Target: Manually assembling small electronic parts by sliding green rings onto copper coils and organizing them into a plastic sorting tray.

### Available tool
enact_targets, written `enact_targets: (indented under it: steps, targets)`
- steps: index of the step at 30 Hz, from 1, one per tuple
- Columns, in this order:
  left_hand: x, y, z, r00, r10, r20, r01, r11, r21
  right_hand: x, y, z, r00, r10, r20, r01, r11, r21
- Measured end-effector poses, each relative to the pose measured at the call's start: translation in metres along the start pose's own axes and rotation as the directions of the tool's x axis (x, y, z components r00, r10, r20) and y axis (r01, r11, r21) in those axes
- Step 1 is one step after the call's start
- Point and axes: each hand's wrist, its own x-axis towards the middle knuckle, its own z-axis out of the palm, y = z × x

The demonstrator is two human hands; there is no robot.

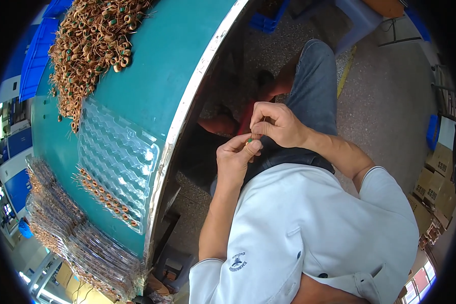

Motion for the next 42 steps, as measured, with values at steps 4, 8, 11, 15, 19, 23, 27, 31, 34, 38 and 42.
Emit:
enact_targets:
  steps: [4,8,11,15,19,23,27,31,34,38,42]
  targets:
    - [-0.005,0.004,0.006,1.0,-0.006,-0.002,0.006,0.997,-0.079,0.003,-0.008,-0.004,0.997,-0.075,0.005,0.075,0.995,-0.073]
    - [-0.024,0.01,-0.008,0.995,-0.077,-0.058,0.081,0.994,0.07,0.021,-0.035,-0.026,0.951,-0.108,-0.291,0.141,0.985,0.095]
    - [-0.047,0.002,-0.022,0.98,-0.144,-0.137,0.145,0.989,0.003,0.057,-0.082,-0.063,0.833,-0.343,-0.433,0.375,0.927,-0.014]
    - [-0.08,0.025,-0.031,0.958,0.28,-0.062,-0.266,0.948,0.174,0.121,-0.111,-0.055,0.891,-0.421,-0.171,0.31,0.838,-0.449]
    - [-0.12,0.03,-0.052,0.828,0.399,-0.394,-0.411,0.91,0.059,0.231,-0.093,-0.053,0.803,-0.593,-0.058,0.335,0.53,-0.779]
    - [-0.146,0.049,-0.092,0.558,0.584,-0.59,-0.66,0.743,0.11,0.314,-0.071,-0.085,0.789,-0.61,0.077,0.35,0.342,-0.872]
    - [-0.185,0.054,-0.153,0.174,0.656,-0.734,-0.478,0.708,0.519,0.325,-0.081,-0.089,0.862,-0.47,0.192,0.364,0.308,-0.879]
    - [-0.213,0.059,-0.189,-0.043,0.614,-0.788,-0.229,0.761,0.606,0.329,-0.078,-0.06,0.893,-0.386,0.231,0.369,0.335,-0.867]
    - [-0.209,0.067,-0.201,-0.037,0.64,-0.768,-0.21,0.746,0.632,0.325,-0.077,-0.05,0.87,-0.426,0.248,0.386,0.276,-0.88]
    - [-0.19,0.079,-0.21,0.01,0.71,-0.704,0.023,0.703,0.71,0.319,-0.061,-0.075,0.871,-0.443,0.211,0.343,0.241,-0.908]
    - [-0.186,0.08,-0.215,0.013,0.723,-0.691,0.083,0.688,0.721,0.286,-0.067,-0.064,0.887,-0.446,0.124,0.31,0.372,-0.875]
